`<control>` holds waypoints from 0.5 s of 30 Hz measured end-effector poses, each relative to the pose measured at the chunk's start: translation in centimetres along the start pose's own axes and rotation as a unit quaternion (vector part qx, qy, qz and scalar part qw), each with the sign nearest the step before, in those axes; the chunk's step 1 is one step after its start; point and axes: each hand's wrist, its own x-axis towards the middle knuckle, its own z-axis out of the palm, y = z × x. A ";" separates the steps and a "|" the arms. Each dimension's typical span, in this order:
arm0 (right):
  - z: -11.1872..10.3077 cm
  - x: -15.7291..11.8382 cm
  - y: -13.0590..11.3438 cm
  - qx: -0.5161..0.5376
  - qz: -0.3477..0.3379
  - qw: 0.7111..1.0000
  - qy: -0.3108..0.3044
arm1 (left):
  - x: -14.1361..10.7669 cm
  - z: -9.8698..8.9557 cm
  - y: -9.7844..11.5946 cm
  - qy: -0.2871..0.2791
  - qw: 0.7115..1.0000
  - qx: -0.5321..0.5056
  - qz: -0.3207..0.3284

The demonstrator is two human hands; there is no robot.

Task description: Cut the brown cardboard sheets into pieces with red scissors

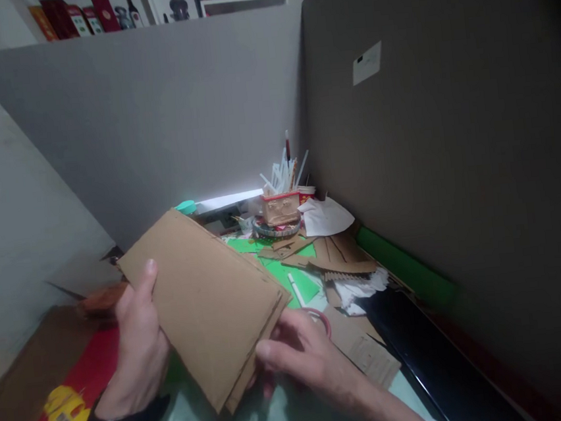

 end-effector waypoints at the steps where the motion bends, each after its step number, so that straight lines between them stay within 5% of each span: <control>1: 0.0 0.0 0.2 -0.002 0.005 1.000 0.008 | -0.3 0.2 0.1 0.008 1.000 -0.004 0.015; 7: 0.2 0.6 1.3 -0.015 0.017 0.997 0.074 | -1.7 0.5 0.5 0.010 0.998 -0.010 0.053; 15: 0.5 0.4 0.9 -0.027 0.004 0.998 0.060 | -1.6 0.1 0.4 0.030 0.998 -0.035 0.039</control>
